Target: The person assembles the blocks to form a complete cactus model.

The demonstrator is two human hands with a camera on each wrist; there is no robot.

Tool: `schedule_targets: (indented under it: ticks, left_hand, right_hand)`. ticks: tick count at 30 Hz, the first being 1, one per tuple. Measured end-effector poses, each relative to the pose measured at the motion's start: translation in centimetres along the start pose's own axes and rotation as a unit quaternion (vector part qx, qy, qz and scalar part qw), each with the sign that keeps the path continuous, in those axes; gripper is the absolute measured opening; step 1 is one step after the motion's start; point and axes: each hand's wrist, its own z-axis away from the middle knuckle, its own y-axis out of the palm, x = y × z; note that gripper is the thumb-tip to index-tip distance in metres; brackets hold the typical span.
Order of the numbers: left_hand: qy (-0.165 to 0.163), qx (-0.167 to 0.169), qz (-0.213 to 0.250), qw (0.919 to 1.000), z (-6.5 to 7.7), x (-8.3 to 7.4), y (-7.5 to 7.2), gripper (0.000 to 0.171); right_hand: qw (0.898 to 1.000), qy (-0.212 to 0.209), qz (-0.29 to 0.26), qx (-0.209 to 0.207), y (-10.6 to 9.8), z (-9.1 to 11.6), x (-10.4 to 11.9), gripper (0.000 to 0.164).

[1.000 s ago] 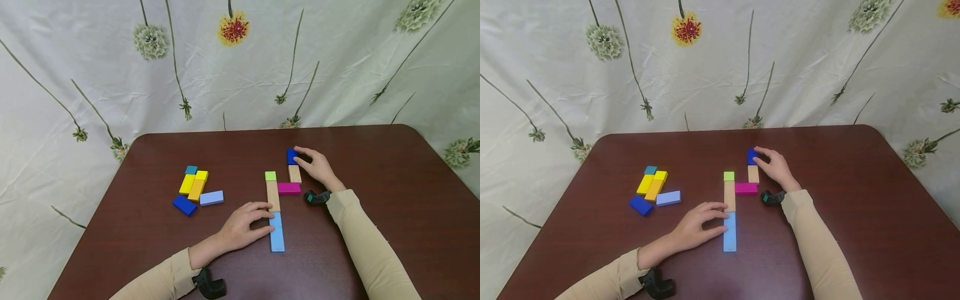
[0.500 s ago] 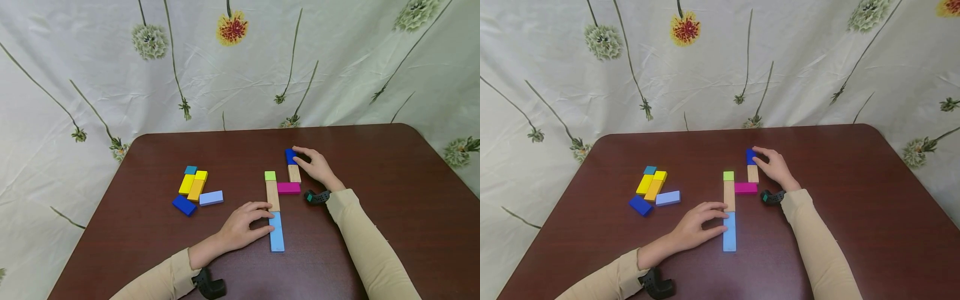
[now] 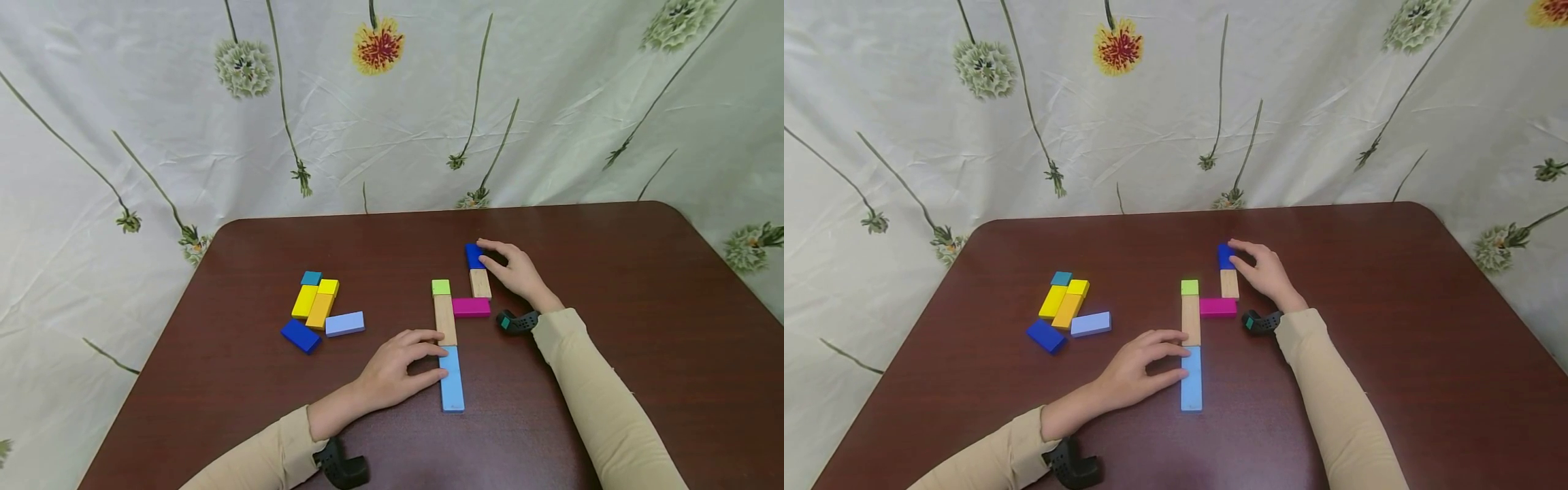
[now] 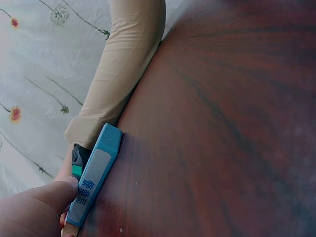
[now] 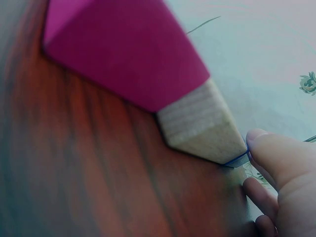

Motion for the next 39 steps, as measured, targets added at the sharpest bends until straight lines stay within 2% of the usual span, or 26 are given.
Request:
schedule_targets:
  ticks: [12, 19, 24, 29, 34, 37, 39]
  left_hand:
    - [0.001, -0.002, 0.003, 1.0, 0.0, 0.1, 0.1, 0.027]
    - [0.007, -0.011, 0.01, 0.9999, 0.2, 0.1, 0.0, 0.026]
    - [0.01, -0.025, 0.021, 0.9994, 0.2, 0.1, 0.1, 0.025]
    - [0.008, -0.039, 0.028, 0.9988, 0.3, 0.0, 0.1, 0.024]
    - [-0.004, -0.055, 0.015, 0.9983, 0.1, 0.1, -1.2, 0.026]
    - [-0.02, -0.06, 0.001, 0.998, -0.2, 0.4, -2.9, 0.028]
    - [-0.043, -0.056, -0.01, 0.9974, -0.4, 0.6, -4.3, 0.029]
  right_hand:
    - [1.0, -0.003, -0.005, -0.017, 0.1, 0.0, -0.2, 0.042]
    - [0.996, -0.002, -0.031, -0.083, 0.5, 0.5, 0.4, 0.043]
    - [0.989, -0.012, -0.033, -0.141, 0.9, 1.3, 0.9, 0.036]
    - [0.986, -0.026, -0.019, -0.165, 1.5, 2.8, 1.7, 0.03]
    - [0.979, -0.053, -0.023, -0.195, 1.8, 3.7, 2.2, 0.025]
    - [0.971, -0.07, -0.037, -0.224, 1.9, 4.1, 2.4, 0.021]
    - [0.967, -0.08, -0.044, -0.237, 1.9, 4.4, 2.5, 0.019]
